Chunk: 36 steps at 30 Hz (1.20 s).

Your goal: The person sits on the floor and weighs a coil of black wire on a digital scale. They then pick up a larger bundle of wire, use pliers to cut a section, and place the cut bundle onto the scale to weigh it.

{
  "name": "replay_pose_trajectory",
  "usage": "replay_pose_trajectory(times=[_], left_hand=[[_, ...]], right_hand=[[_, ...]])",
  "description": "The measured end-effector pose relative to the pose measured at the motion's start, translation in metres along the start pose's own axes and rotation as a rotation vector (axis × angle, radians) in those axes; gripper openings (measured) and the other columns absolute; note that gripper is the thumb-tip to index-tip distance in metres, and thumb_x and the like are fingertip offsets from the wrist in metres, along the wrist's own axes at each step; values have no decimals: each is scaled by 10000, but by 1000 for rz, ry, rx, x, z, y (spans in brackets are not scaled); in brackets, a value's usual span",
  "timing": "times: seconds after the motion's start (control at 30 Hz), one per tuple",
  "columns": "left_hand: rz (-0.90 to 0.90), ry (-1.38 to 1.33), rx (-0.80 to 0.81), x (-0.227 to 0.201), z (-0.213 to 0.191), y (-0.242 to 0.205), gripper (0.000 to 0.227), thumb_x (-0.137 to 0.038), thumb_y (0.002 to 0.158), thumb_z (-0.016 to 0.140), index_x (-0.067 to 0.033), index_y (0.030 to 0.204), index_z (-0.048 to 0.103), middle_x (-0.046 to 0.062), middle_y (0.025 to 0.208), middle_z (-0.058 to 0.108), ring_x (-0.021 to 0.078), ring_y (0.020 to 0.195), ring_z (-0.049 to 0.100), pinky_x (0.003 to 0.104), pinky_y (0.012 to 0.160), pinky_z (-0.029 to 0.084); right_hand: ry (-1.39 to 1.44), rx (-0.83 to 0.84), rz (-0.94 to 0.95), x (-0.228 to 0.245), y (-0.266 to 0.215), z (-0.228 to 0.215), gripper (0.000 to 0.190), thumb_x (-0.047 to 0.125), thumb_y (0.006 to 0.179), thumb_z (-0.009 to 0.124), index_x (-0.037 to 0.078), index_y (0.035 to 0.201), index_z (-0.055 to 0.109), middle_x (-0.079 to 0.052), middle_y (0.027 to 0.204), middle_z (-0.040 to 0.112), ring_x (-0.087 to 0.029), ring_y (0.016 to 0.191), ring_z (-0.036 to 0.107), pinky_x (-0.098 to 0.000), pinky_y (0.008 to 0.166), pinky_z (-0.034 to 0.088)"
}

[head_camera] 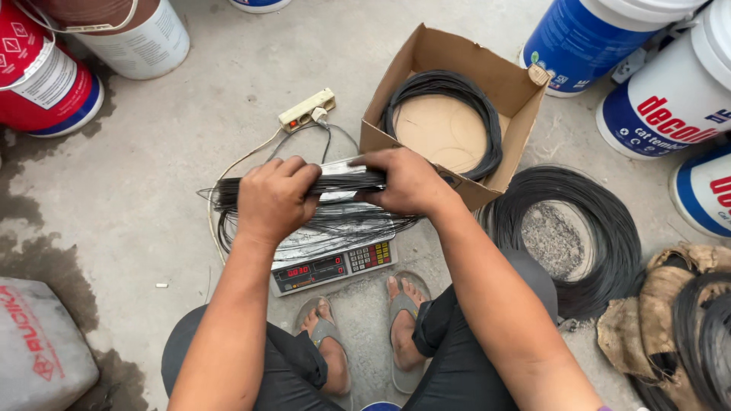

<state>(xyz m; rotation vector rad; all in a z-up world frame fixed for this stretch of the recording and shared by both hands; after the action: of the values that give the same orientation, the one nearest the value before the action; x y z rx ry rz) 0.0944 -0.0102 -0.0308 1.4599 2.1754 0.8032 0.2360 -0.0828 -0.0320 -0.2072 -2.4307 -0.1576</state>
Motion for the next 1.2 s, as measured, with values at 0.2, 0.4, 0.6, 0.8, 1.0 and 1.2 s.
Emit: replay_pose_trajectory(times=[0.2,0.4,0.6,0.8,1.0,1.2], left_hand=[[-85,-43,112,4,14,4,248,-319,632,644,-273,862,562,-60,739,500,180,696,575,320,595,493],[-182,-91,490,36,17,12,473,-310,581,711,-215,1034,616,47,867,624,308,864,627,475,934,365],[-332,-314,389,62,7,11,471,-14,619,470,-154,1032,647,85,924,621,375,802,567,470,651,452],[-271,-237,358,64,26,11,242,-73,662,500,-153,809,675,67,765,610,384,660,560,478,563,442],[-248,-249,187,67,32,11,262,-18,658,536,-81,876,669,100,801,576,369,662,554,467,519,446],[-352,-190,388,65,39,11,87,-157,640,554,-166,706,609,94,640,603,412,628,550,488,521,425]], right_hand=[[35,7,153,-32,-1,16,284,272,616,718,234,889,648,-42,770,668,-296,814,641,-394,682,505],[50,35,128,-29,6,19,334,231,627,721,240,953,646,-54,863,670,-302,910,618,-404,749,491],[24,90,32,-3,9,9,693,-22,659,540,212,1301,426,-103,1249,544,-263,1097,538,-296,919,393],[91,98,7,-13,10,15,522,-28,620,496,109,1121,546,-29,990,620,-172,889,567,-256,788,418],[-37,-141,-271,-10,11,8,531,-65,629,476,31,1150,514,-155,1065,575,-329,981,543,-375,880,410],[-62,-11,78,-34,13,10,105,167,829,630,92,854,560,-41,716,582,-179,663,492,-320,600,382]])
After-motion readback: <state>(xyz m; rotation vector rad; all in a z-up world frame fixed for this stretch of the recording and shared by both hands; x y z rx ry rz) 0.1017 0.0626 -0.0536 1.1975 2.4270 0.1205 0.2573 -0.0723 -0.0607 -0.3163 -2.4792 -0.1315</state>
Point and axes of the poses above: each hand's wrist, its own y-axis towards the middle knuckle, its own z-axis out of the palm, x = y × z, the point moved 7 cm from there along y, towards the middle knuckle
